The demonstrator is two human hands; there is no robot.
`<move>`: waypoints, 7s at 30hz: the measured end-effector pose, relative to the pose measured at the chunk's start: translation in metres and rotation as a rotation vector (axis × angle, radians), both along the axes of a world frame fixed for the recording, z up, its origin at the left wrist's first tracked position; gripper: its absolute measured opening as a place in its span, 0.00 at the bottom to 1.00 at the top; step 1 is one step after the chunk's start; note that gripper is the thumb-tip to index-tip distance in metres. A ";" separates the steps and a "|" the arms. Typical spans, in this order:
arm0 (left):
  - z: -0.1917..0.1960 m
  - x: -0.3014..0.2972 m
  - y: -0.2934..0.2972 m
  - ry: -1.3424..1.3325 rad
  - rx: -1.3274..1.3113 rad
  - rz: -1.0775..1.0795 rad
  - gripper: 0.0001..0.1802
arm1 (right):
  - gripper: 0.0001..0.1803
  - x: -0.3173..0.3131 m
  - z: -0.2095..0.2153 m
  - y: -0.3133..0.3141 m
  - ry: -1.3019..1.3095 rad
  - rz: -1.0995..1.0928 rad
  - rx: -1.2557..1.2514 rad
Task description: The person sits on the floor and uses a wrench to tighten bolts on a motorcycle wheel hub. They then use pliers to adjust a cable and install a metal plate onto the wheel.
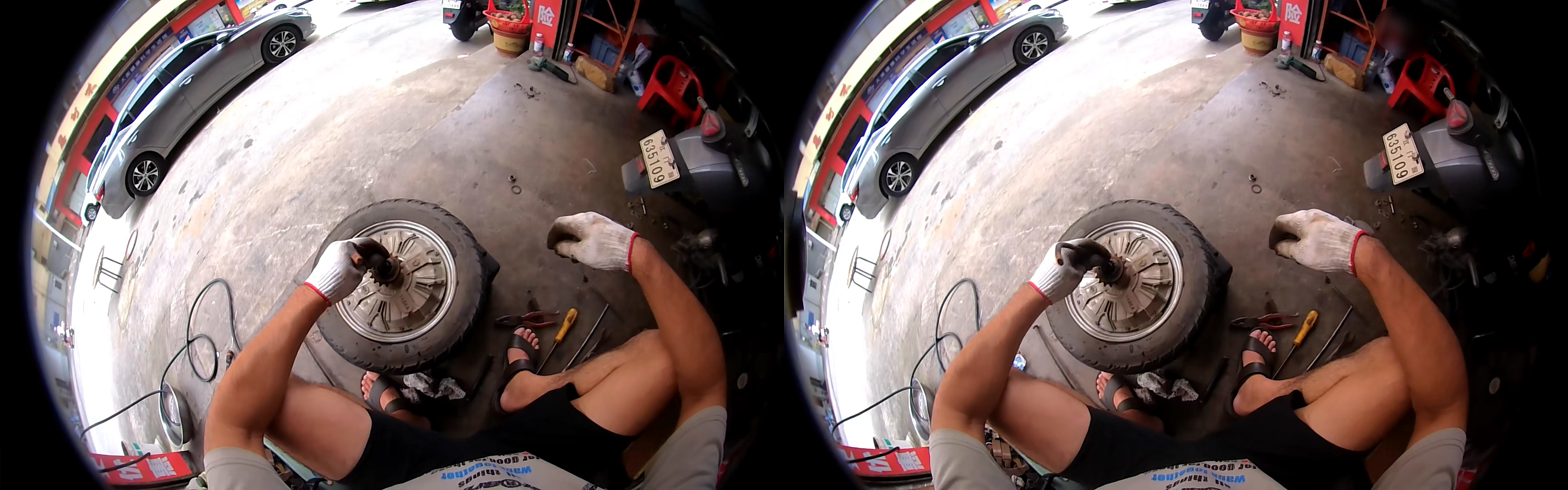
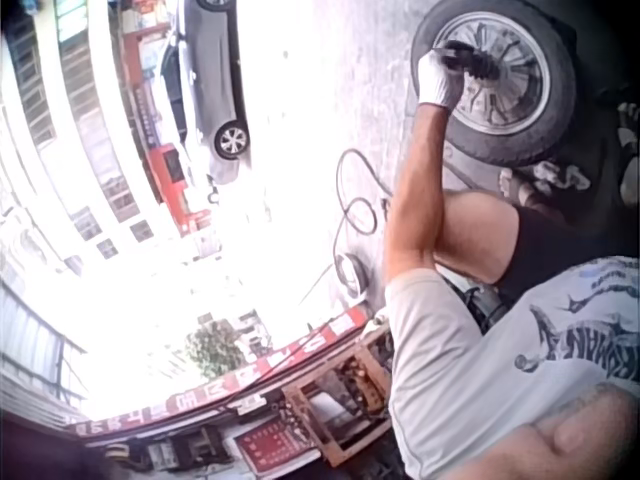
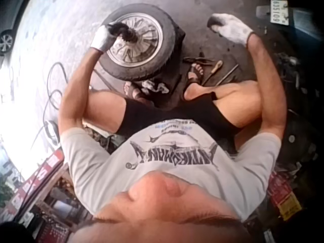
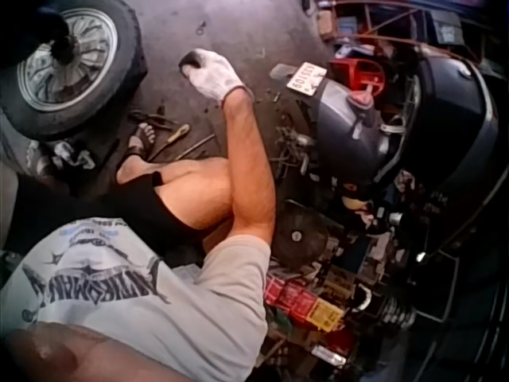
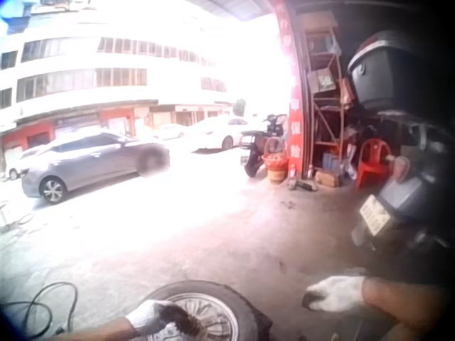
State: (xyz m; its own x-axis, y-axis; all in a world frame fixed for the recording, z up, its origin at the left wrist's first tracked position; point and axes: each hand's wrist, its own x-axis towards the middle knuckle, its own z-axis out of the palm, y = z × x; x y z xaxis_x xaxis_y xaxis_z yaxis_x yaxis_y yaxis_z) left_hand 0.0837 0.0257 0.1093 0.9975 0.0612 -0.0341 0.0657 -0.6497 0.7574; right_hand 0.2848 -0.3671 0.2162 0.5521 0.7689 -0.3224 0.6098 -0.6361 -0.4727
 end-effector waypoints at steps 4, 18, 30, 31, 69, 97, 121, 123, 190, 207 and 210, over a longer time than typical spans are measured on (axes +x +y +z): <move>0.011 0.009 -0.004 0.063 0.240 0.060 0.08 | 0.14 0.002 -0.002 0.001 0.033 -0.022 0.000; 0.047 0.008 -0.009 0.139 0.243 -0.083 0.15 | 0.12 0.000 0.003 0.000 0.076 -0.052 0.003; 0.051 0.026 -0.013 -0.008 0.232 0.051 0.10 | 0.11 -0.002 0.008 -0.003 0.158 -0.172 -0.002; 0.049 0.030 -0.015 0.015 0.150 0.045 0.10 | 0.11 -0.003 0.008 -0.001 0.150 -0.162 -0.009; 0.036 0.055 -0.040 -0.379 -0.148 0.357 0.16 | 0.15 0.060 0.021 -0.076 -0.092 -0.392 0.153; 0.037 -0.007 -0.027 -0.154 -0.044 0.255 0.35 | 0.08 -0.182 -0.347 -0.325 0.630 -1.264 0.465; -0.047 -0.025 0.104 0.186 0.026 0.295 0.26 | 0.18 -0.314 -0.366 -0.317 0.467 -1.277 0.241; -0.052 -0.018 0.108 0.190 0.026 0.289 0.25 | 0.18 -0.317 -0.371 -0.319 0.504 -1.322 0.258; 0.066 -0.070 0.004 0.295 0.373 0.326 0.22 | 0.22 -0.100 -0.450 -0.464 0.150 -1.458 0.215; 0.122 -0.024 -0.086 -0.270 -0.818 0.348 0.17 | 0.26 -0.083 0.099 0.084 0.068 0.229 0.804; 0.126 -0.030 -0.094 -0.238 -0.884 0.319 0.18 | 0.28 -0.097 0.088 0.133 -0.069 0.374 0.827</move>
State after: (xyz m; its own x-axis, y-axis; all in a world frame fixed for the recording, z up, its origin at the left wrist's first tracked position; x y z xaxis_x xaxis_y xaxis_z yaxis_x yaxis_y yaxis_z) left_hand 0.0537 -0.0684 0.2355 0.9252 0.3794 0.0034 -0.0783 0.1821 0.9802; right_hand 0.1880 -0.2341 0.3038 0.2175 0.8731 0.4363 0.7522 0.1349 -0.6450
